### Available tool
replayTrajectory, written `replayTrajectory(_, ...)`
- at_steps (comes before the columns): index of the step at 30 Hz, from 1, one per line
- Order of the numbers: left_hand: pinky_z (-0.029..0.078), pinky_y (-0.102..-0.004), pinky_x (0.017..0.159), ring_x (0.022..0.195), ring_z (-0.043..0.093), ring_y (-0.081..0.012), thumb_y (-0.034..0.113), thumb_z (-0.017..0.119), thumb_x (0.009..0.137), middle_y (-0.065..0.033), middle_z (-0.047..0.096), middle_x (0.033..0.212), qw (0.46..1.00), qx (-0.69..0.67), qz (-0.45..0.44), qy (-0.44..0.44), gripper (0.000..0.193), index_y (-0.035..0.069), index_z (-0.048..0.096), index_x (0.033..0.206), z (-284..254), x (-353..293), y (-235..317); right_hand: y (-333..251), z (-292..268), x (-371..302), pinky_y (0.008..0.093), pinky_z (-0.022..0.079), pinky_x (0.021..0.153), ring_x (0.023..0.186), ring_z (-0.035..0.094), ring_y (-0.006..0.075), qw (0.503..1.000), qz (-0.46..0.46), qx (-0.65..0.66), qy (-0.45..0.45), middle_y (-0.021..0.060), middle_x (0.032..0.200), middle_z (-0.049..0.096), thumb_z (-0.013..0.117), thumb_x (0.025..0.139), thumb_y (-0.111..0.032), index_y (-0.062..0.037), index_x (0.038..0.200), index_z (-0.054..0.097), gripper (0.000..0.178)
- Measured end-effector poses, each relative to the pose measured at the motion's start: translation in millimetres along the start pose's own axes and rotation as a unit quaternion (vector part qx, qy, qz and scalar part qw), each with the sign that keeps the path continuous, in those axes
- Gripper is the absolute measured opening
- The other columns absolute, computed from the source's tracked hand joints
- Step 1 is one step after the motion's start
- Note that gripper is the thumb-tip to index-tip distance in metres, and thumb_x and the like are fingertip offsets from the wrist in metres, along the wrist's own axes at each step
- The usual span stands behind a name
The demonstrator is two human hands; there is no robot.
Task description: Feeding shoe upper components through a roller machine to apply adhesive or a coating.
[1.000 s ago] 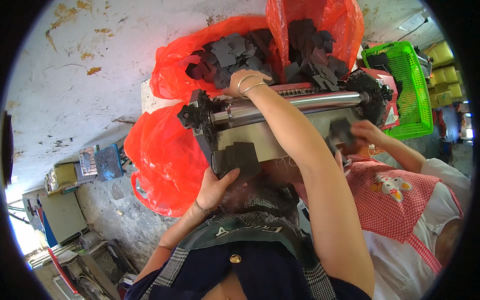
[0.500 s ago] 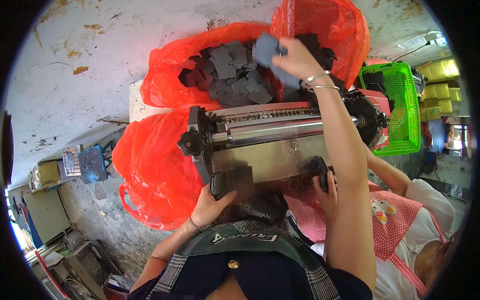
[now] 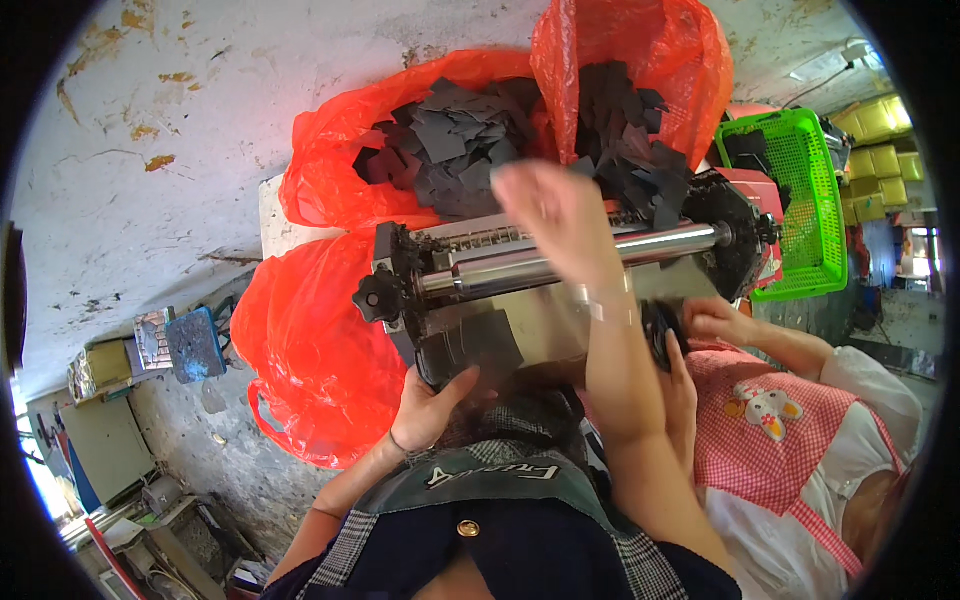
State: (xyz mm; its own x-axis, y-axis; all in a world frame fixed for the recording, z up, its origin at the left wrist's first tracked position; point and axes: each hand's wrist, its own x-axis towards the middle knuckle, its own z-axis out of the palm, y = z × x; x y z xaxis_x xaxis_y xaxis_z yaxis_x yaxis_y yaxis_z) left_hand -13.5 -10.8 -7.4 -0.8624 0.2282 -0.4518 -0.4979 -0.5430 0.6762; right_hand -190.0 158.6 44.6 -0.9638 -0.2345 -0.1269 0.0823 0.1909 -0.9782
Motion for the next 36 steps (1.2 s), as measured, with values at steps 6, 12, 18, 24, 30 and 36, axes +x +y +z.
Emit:
replayTrajectory(6,0.053,-0.0269,0.062,0.077,0.061,-0.0134,0.004,0.058,0.091,-0.0084,0.062,0.099,0.998,0.053,0.022,0.005,0.021,-0.003,0.054,0.11,6.6,1.8,-5.0,41.0,8.7,-128.6,0.0217,0.044,0.044,0.052,0.06,0.0082,0.986,0.167,0.001,-0.014,0.0034,0.062,0.06,0.069,0.085,-0.018,0.0064,0.083,0.062,0.026)
replayTrajectory(12,0.05,-0.0257,0.056,0.074,0.059,-0.0117,0.005,0.061,0.089,-0.0054,0.063,0.091,0.997,0.037,0.002,0.067,0.016,-0.001,0.057,0.104,6.0,-13.6,-14.1,89.0,-8.2,-134.0,0.022,0.042,0.039,0.045,0.058,0.0098,0.978,0.194,-0.072,0.028,0.0018,0.051,0.054,0.068,0.086,-0.02,0.0031,0.071,0.062,0.028)
replayTrajectory(18,0.051,-0.0257,0.057,0.077,0.06,-0.0121,0.006,0.063,0.088,-0.0047,0.063,0.094,0.992,0.057,0.034,0.103,0.017,0.002,0.059,0.104,8.3,-15.1,-24.6,75.5,20.5,-138.5,0.02,0.045,0.042,0.047,0.059,0.0088,0.989,0.115,0.096,0.015,0.0016,0.059,0.058,0.064,0.089,-0.02,0.0025,0.076,0.062,0.026)
replayTrajectory(24,0.056,-0.0307,0.069,0.089,0.061,-0.0168,0.004,0.054,0.091,-0.0077,0.062,0.102,0.998,-0.027,-0.013,0.056,0.02,-0.001,0.056,0.11,12.2,-23.4,-18.3,80.5,22.7,-156.0,0.0197,0.048,0.043,0.05,0.061,0.0107,0.981,0.136,0.123,-0.056,0.0049,0.067,0.062,0.06,0.092,-0.018,0.0055,0.083,0.062,0.025)
replayTrajectory(30,0.057,-0.034,0.074,0.094,0.062,-0.0202,0.003,0.052,0.091,-0.0105,0.061,0.109,0.997,-0.01,-0.025,0.076,0.025,-0.003,0.053,0.115,1.1,-23.4,-21.9,95.4,15.7,-115.0,0.0219,0.049,0.043,0.052,0.064,0.0151,0.984,0.067,0.113,0.119,0.0095,0.064,0.061,0.058,0.092,-0.015,0.0083,0.079,0.059,0.026)
replayTrajectory(36,0.056,-0.0278,0.066,0.087,0.065,-0.0181,0.006,0.057,0.09,-0.0098,0.063,0.103,0.996,0.019,0.011,0.086,0.022,-0.002,0.056,0.111,6.0,-24.8,-20.3,81.7,12.2,-132.7,0.025,0.052,0.049,0.052,0.064,0.0145,0.981,0.144,0.002,-0.126,0.0079,0.061,0.061,0.059,0.092,-0.026,0.0063,0.079,0.061,0.034)
